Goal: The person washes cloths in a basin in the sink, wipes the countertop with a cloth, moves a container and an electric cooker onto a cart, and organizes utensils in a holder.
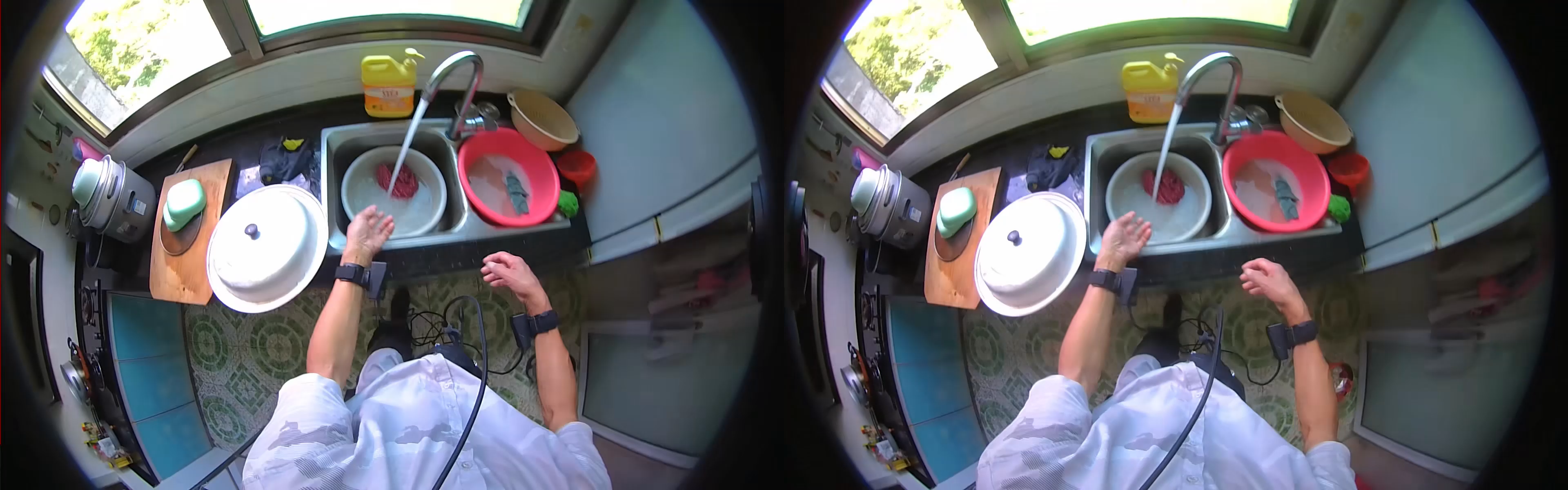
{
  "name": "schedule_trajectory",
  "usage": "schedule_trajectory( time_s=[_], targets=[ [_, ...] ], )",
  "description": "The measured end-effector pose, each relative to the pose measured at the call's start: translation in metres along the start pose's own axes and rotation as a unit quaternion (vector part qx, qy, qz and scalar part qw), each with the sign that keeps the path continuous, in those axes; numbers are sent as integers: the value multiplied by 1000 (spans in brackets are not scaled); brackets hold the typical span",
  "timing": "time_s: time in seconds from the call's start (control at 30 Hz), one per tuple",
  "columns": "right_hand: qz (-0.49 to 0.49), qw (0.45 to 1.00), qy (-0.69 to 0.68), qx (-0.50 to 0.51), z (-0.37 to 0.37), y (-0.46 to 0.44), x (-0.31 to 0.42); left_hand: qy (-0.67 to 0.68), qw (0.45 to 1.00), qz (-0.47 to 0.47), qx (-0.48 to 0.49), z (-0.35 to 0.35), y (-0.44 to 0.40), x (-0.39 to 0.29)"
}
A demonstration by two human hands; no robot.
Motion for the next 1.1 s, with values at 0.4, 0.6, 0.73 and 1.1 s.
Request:
schedule_trajectory(
  time_s=[0.4, 0.6, 0.73, 1.1],
  targets=[
    [187, 811, 520, 192, -125, -294, 94, 98, 984, 44, -141, 27, -104, 25],
    [198, 684, 686, 146, -153, -379, 24, 70, 977, 45, -197, 61, -126, 40],
    [365, 555, 740, 103, -180, -422, -66, 34, 971, 65, -228, 75, -130, 46],
    [262, 871, 381, 167, -170, -355, 47, -79, 979, 98, -162, 82, -159, 47]
  ],
)
Point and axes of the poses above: each hand's wrist, its own y-axis away from the middle knuckle, its own z-axis out of the back of the hand, x = y × z, the point moved 7 cm from there along -y, towards the middle knuckle, and after that the axes turned 6 degrees about y, right-handed, at the moved point
